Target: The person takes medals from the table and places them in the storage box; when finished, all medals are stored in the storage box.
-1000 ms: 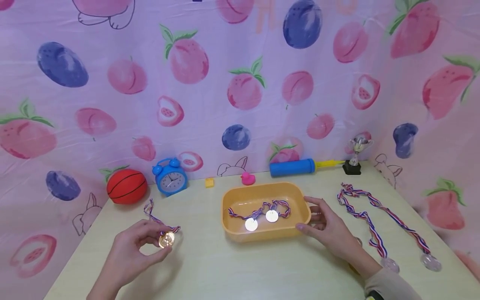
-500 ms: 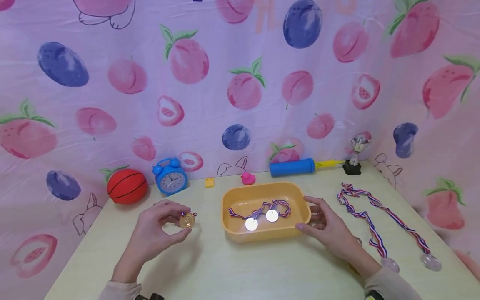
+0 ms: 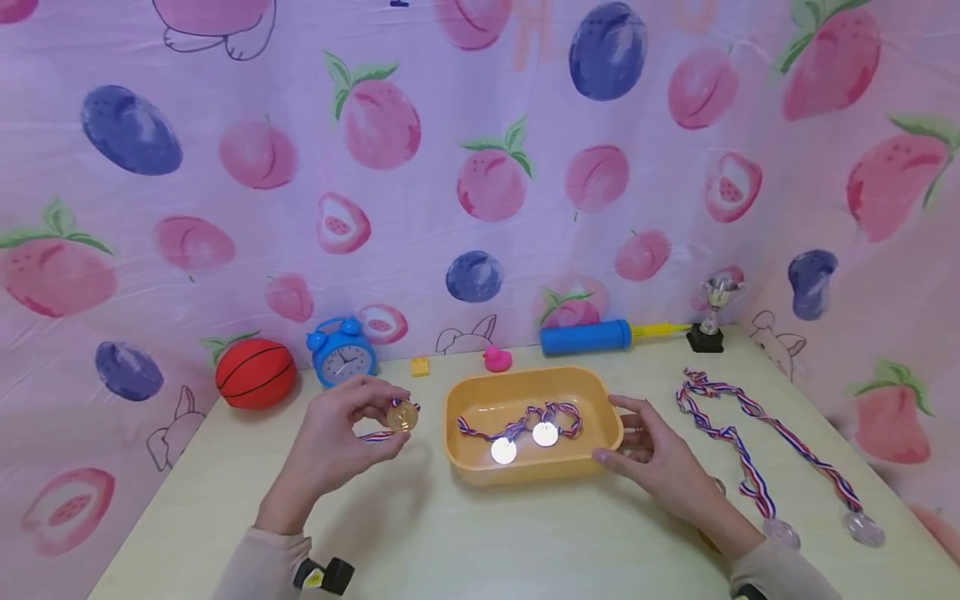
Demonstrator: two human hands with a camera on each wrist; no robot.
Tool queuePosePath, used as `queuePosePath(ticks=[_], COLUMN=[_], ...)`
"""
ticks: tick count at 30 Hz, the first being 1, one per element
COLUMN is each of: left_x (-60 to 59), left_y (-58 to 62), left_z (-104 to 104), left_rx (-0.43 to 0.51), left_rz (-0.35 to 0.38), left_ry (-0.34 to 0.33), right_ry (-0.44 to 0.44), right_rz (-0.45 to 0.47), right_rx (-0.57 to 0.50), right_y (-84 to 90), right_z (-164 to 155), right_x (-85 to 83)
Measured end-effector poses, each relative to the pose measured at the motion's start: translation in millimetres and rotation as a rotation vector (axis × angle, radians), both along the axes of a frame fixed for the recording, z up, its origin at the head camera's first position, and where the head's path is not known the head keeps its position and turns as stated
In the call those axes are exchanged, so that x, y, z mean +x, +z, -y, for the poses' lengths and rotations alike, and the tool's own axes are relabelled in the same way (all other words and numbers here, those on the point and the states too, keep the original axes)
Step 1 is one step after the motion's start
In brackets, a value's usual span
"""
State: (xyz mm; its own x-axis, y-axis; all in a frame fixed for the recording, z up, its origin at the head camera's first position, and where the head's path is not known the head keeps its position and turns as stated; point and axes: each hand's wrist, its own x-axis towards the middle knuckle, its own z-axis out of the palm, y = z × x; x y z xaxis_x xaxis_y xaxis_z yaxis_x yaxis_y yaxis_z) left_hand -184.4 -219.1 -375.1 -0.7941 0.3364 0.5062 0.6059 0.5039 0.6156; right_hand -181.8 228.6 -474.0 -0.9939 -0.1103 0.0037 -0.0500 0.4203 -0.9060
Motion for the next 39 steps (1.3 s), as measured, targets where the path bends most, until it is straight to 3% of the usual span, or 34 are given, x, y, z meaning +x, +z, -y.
queuePosePath(ticks=[7,13,23,33,39], left_x=[-9.8,-17.6,-31.3,-40.5,-46.5], left_y=[14.1,19.5,36.3,42.7,52.6], left_z=[-16.8,-29.2,-53.7,-76.9,-86.9], left_rx=[-0.021,0.007,-0.008,0.051,0.088], left_rz=[-0.081,-0.101,-0.155,-0.174,-0.205], left_ry=[0.021,-0.007,0.007,-0.045,-0.097], right_ry=[0.009,0.021,0.016,0.004,-0.002], right_rz=[-0.001,-0.010,-0.004,0.006,0.008], right_rx=[-0.017,-0.035,-0.035,-0.022,-0.013], right_y=[1.2,1.6,0.2,2.2,3.0], right_z=[-0.6,-0.2,-0.8,0.0,0.9], right_x=[0.9,1.3,0.5,1.0,1.4])
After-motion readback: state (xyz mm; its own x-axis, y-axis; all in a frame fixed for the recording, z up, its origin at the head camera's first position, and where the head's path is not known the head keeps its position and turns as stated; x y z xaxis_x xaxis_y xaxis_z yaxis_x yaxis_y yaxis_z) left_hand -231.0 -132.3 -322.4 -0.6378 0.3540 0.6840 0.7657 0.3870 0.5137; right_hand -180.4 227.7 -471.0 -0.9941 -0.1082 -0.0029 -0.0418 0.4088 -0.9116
